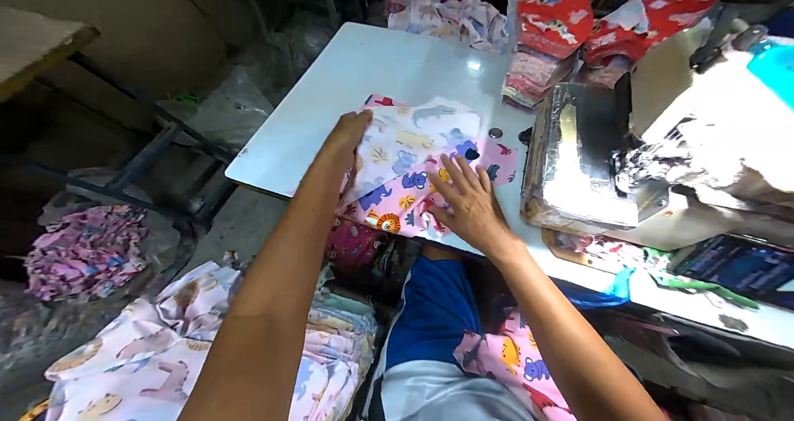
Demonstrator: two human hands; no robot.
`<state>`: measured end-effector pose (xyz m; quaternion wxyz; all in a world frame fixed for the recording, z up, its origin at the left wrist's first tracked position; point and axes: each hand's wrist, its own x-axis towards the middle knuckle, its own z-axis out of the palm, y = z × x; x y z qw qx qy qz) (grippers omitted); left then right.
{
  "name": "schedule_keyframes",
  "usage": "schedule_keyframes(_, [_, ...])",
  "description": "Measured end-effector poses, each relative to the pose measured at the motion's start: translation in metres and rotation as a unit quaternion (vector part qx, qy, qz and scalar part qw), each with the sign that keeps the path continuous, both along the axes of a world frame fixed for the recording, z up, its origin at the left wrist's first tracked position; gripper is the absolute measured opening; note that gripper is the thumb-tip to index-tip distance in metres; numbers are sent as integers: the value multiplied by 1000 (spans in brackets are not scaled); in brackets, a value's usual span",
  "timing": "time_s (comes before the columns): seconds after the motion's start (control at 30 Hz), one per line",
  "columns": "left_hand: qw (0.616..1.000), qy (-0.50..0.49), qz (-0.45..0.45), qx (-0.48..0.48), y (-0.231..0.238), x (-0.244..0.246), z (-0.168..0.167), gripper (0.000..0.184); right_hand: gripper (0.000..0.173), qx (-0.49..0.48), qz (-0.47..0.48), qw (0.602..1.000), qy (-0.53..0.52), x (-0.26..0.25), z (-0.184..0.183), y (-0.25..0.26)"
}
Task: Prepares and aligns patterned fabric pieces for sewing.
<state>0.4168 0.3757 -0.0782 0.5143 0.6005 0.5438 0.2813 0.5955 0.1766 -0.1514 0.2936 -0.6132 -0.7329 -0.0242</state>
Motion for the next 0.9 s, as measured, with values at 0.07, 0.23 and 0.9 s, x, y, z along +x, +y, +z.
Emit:
schedule_keyframes(0.07, [994, -63, 83, -24, 7, -20, 12, 47, 60, -39, -27, 998, -33, -2, -11, 18])
schedule_keyframes(0.23, [949, -225, 219, 15, 38, -95, 62, 38, 67, -92, -63, 993, -31, -10, -6, 39])
schedule_keyframes(0.9, [826, 23, -502, 254, -248, -25, 19, 30, 18, -109, 54, 688, 715, -11, 19, -163])
